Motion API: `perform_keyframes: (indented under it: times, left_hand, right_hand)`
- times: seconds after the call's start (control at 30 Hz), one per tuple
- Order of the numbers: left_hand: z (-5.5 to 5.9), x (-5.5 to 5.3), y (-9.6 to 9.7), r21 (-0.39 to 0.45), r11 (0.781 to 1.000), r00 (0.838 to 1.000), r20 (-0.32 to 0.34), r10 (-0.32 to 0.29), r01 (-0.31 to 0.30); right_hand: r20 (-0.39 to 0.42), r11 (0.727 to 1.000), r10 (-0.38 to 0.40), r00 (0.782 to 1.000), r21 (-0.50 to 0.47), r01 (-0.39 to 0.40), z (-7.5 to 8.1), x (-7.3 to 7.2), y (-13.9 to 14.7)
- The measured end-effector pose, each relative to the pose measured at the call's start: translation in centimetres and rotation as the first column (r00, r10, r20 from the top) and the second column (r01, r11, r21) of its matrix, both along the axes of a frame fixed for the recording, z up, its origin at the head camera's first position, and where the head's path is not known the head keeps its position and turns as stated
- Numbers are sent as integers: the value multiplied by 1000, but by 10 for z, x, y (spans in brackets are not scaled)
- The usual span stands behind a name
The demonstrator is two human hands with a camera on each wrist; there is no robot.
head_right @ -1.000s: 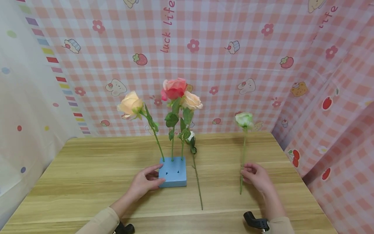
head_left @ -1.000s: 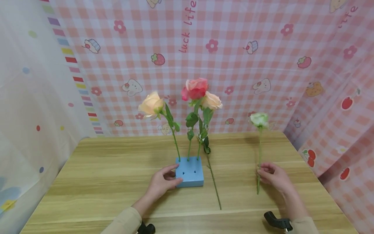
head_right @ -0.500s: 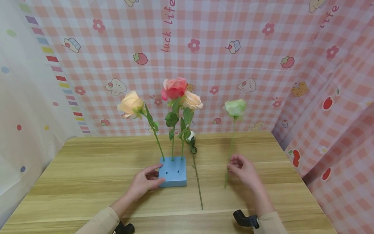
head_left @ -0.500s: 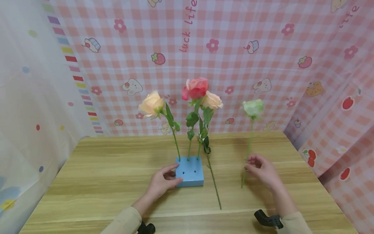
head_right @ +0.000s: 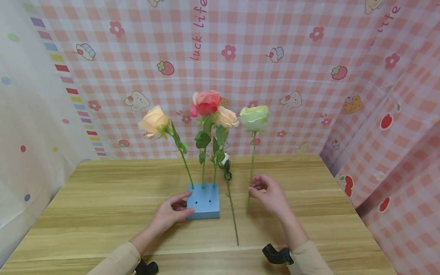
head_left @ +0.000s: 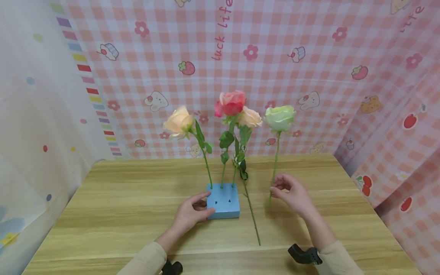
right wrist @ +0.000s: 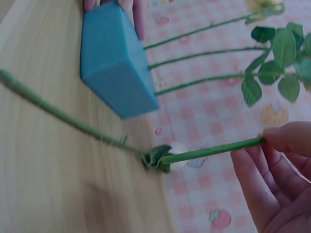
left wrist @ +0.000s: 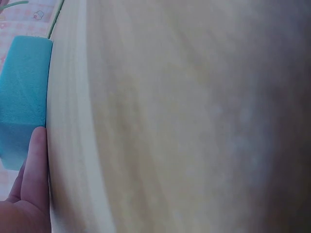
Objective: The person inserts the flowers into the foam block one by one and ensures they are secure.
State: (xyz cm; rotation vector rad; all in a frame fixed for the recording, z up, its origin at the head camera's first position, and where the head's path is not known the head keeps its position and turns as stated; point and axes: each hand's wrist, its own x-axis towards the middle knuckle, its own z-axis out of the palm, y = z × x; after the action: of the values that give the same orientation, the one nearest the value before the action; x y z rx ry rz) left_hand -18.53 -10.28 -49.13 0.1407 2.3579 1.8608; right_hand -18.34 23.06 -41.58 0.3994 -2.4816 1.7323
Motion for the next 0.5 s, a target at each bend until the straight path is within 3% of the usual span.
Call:
perform_keyframes:
  times: [0.33,0.5]
  left_hand:
    - [2,1,-1,5,1000,1000,-10,-15,15]
    - [2,1,-1,0,1000,1000,-13,-15,15]
  right_hand:
    - [-135,996,34,990,90,-22,11,-2,-27]
    - [-154,995,46,987,90,-33,8,-6,-41]
